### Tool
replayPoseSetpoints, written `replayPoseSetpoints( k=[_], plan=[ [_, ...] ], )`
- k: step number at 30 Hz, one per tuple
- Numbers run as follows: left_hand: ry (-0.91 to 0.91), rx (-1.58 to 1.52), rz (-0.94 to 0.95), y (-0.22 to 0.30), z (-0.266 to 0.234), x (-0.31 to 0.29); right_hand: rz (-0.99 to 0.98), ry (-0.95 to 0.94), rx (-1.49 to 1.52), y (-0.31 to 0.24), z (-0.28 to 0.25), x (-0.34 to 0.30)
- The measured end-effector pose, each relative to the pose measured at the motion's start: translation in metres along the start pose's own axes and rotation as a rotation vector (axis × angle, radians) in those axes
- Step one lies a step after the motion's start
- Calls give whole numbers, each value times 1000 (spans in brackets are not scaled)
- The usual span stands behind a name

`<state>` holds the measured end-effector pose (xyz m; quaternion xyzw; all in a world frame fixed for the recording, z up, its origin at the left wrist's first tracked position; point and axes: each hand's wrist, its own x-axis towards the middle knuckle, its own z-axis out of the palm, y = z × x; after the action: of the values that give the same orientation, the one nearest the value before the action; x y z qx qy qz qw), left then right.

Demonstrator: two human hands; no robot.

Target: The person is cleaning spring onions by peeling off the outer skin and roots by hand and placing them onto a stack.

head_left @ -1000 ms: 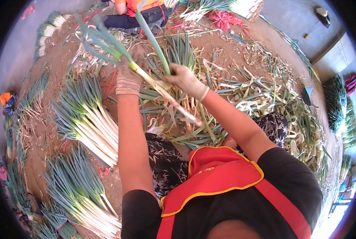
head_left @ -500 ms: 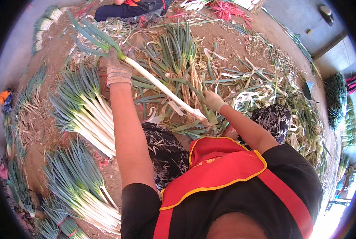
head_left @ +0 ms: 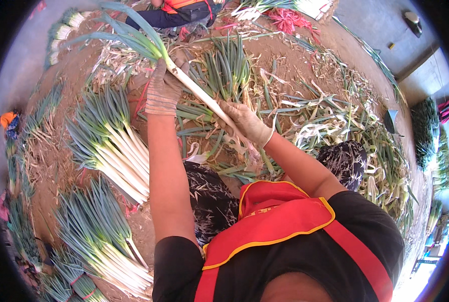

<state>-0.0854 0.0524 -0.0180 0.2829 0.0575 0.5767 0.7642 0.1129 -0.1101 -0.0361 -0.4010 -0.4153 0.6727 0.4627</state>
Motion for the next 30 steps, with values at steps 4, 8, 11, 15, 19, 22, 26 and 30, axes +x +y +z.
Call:
replayPoseSetpoints(
  k=[4,8,11,15,19,22,26,30],
  plan=[
    [-21,-10,-33,-14,15,-1,-266,297,-567,-12,13,28],
    [-4,-1,-115,-27,9,1,-519,484,-736,-30,34,62],
    [-2,50,-102,-36,10,1,-567,385,-572,-42,35,81],
    [-102,43,-117,-31,25,-4,-444,158,-182,-48,26,78],
    [-255,9,-229,-21,11,-3,-192,14,153,-62,30,64],
    [-218,10,-168,-22,23,-4,-80,81,238,-58,25,63],
    [-72,-20,-54,-29,36,-5,-251,223,228,-47,23,76],
    [-236,-10,-75,-23,17,2,-465,160,-206,-41,32,81]
  ],
)
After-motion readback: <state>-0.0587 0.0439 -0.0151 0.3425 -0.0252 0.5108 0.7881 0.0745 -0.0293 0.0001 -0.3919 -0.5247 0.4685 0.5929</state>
